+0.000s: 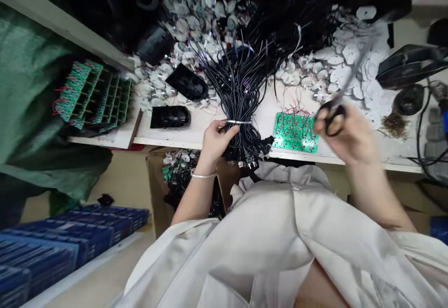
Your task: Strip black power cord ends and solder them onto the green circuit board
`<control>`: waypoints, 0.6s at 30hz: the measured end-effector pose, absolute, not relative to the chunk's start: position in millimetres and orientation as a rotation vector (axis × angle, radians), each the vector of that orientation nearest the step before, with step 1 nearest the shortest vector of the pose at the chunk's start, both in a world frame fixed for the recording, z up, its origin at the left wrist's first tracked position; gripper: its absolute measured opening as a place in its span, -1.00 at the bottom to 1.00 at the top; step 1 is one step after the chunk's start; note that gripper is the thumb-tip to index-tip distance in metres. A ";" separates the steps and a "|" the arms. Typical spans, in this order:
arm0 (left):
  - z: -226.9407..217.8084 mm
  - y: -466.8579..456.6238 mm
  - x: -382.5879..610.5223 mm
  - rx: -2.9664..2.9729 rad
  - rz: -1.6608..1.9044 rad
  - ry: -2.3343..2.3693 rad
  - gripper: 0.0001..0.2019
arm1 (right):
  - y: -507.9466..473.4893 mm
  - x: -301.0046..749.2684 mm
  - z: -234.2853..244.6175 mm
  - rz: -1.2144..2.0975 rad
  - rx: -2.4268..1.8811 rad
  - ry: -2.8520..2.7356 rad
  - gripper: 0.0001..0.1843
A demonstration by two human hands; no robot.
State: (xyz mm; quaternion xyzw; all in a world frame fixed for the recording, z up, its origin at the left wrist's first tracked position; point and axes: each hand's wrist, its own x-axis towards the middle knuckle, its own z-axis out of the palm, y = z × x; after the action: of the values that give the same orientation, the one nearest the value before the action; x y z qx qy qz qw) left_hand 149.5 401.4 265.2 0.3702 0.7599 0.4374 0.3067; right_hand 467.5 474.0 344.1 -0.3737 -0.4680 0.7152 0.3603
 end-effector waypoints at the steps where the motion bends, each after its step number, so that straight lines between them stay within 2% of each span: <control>1: 266.8 397.2 147.7 1.137 1.131 2.071 -0.59 | 464.4 458.5 331.8 1.944 -0.938 -1.118 -0.39; 3: 277.6 391.7 142.7 1.520 1.063 2.194 -0.59 | 446.4 438.5 310.2 2.179 -0.896 -0.942 -0.42; 5: 290.2 392.5 139.2 1.908 0.905 2.190 -0.73 | 434.9 422.2 294.8 2.371 -0.880 -0.856 -0.51; 6: 294.9 395.0 138.3 2.074 0.798 2.133 -0.80 | 432.4 417.0 289.3 2.425 -0.875 -0.847 -0.53; 8: 299.9 401.7 137.6 2.302 0.594 2.005 -0.82 | 432.2 412.7 281.5 2.458 -0.878 -0.892 -0.51; 12: 298.3 409.0 135.6 2.370 0.452 1.931 -0.78 | 435.7 415.2 270.9 2.533 -0.842 -1.052 -0.38; 18: 291.9 403.9 133.4 2.327 0.542 1.954 -0.79 | 433.7 406.2 264.7 2.559 -0.958 -0.979 -0.38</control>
State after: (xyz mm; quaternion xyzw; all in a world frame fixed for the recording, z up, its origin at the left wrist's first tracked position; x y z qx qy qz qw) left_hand 133.4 403.9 291.9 0.7536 0.6329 0.1755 0.0276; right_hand 406.2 433.7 264.7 -0.3278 -0.3349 0.8753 0.1194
